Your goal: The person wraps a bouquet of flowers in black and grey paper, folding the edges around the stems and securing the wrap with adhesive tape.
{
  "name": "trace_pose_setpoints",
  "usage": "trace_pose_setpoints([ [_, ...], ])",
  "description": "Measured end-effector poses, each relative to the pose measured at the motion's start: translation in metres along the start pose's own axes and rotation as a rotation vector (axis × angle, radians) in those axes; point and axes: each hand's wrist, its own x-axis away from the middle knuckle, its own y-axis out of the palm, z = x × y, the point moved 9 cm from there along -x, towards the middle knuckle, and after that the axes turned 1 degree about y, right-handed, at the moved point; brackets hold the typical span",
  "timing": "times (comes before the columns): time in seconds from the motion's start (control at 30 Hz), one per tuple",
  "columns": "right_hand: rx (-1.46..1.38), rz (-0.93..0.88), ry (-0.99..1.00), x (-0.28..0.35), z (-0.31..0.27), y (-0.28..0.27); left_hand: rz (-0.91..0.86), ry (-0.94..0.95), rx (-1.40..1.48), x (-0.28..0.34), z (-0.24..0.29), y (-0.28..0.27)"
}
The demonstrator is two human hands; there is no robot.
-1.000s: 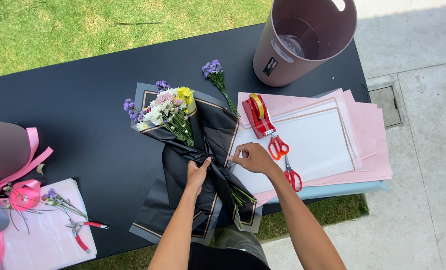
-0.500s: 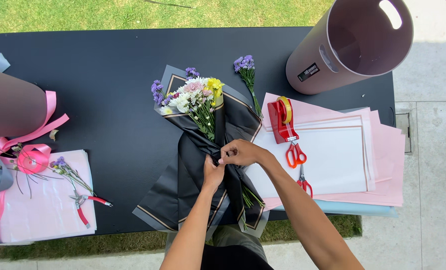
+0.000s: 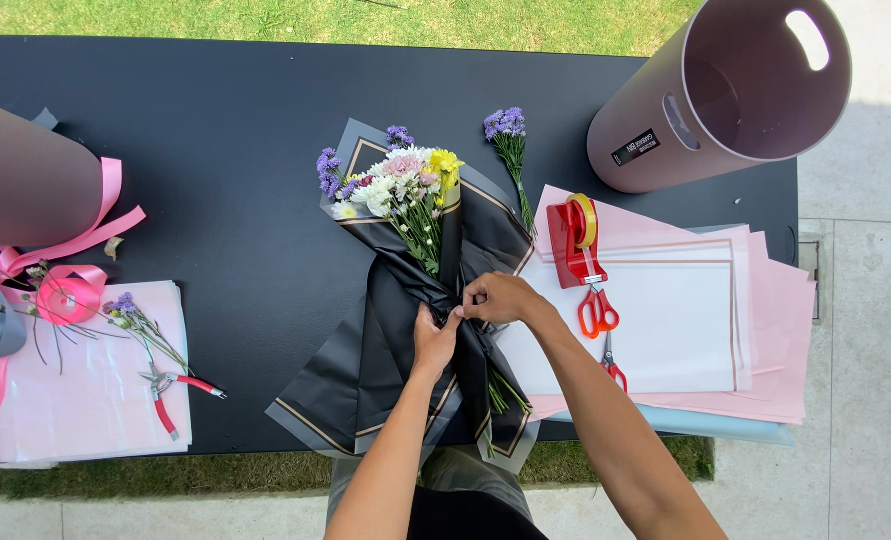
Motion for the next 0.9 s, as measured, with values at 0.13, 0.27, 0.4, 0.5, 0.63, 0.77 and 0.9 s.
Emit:
trace_pose_setpoints([
  [0.13, 0.052, 0.063, 0.072, 0.005, 0.016, -0.008, -0.031, -0.062, 0.037, -0.002, -0.009, 0.005],
  [0.27, 0.058, 0.155, 0.066, -0.001, 0.026, -0.008, -0.017, -0.058, 0.028, -0.006, -0.013, 0.004],
  [0.4, 0.09, 0.244, 0.053, -0.001, 0.022, -0.011, -0.037, -0.086, 0.027, -0.004, -0.013, 0.005],
  [0.5, 0.112, 0.27, 0.043, -0.006, 0.024, -0.009, -0.018, -0.051, 0.025, -0.004, -0.009, 0.002],
  [0.63, 0.161, 0.269, 0.048, -0.006, 0.021, -0.009, 0.026, 0.017, 0.063, -0.003, -0.005, 0.0],
  [0.77, 0.214, 0.27, -0.027, 0.009, -0.007, -0.016, 0.013, -0.026, -0.008, -0.007, -0.013, 0.001],
  [0.9, 0.211, 0.255, -0.212, 0.022, -0.053, -0.019, 0.003, -0.076, -0.047, -0.015, -0.028, 0.002],
])
